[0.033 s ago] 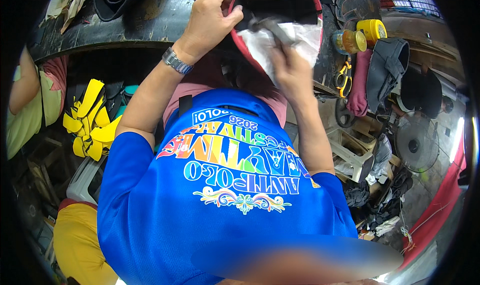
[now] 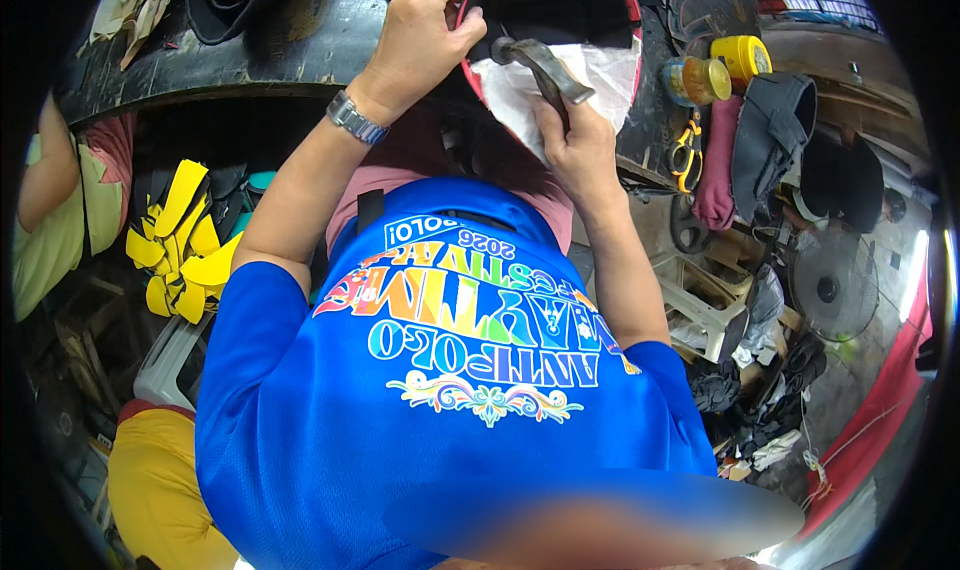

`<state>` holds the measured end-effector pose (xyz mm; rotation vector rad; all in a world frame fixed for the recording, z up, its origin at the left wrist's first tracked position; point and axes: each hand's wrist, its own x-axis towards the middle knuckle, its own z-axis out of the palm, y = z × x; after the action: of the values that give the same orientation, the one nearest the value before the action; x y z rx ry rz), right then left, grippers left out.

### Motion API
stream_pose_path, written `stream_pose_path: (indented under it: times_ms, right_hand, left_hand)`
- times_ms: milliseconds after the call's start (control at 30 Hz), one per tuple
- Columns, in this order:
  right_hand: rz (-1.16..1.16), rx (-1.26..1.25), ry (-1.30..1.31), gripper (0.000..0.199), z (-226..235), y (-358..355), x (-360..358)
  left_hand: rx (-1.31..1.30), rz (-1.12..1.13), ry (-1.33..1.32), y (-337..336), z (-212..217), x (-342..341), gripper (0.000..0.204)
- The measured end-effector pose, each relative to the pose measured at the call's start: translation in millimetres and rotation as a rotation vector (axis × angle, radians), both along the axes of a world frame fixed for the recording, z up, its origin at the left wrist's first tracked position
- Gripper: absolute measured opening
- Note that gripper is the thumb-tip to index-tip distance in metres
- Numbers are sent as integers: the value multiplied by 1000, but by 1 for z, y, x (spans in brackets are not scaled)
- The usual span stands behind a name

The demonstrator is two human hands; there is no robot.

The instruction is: The person handles a black sandal, opens it to inspect the interior, and compares it with another sandal. They then pick up and examine several small black strap pieces from the table, aligning and fitting them onto the sandal. The person continues to manipulate the straps and sandal components by hand.

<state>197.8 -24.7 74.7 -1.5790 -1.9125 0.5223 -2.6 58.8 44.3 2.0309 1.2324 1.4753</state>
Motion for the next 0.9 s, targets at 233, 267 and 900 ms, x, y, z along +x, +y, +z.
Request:
stream_pose_path:
  times_ms: [233, 267, 900]
  right_hand:
    - [-168, 39, 441, 32, 2, -29, 54]
    - [-194, 89, 525, 34, -4, -32, 64]
    - [206, 351, -19, 16, 3, 29, -12]
  left_hand:
    - [-154, -68, -189, 5, 9, -17, 48]
    - [-159, -24, -132, 5, 10, -24, 48]
    - [-126, 77, 7, -4, 17, -26, 49]
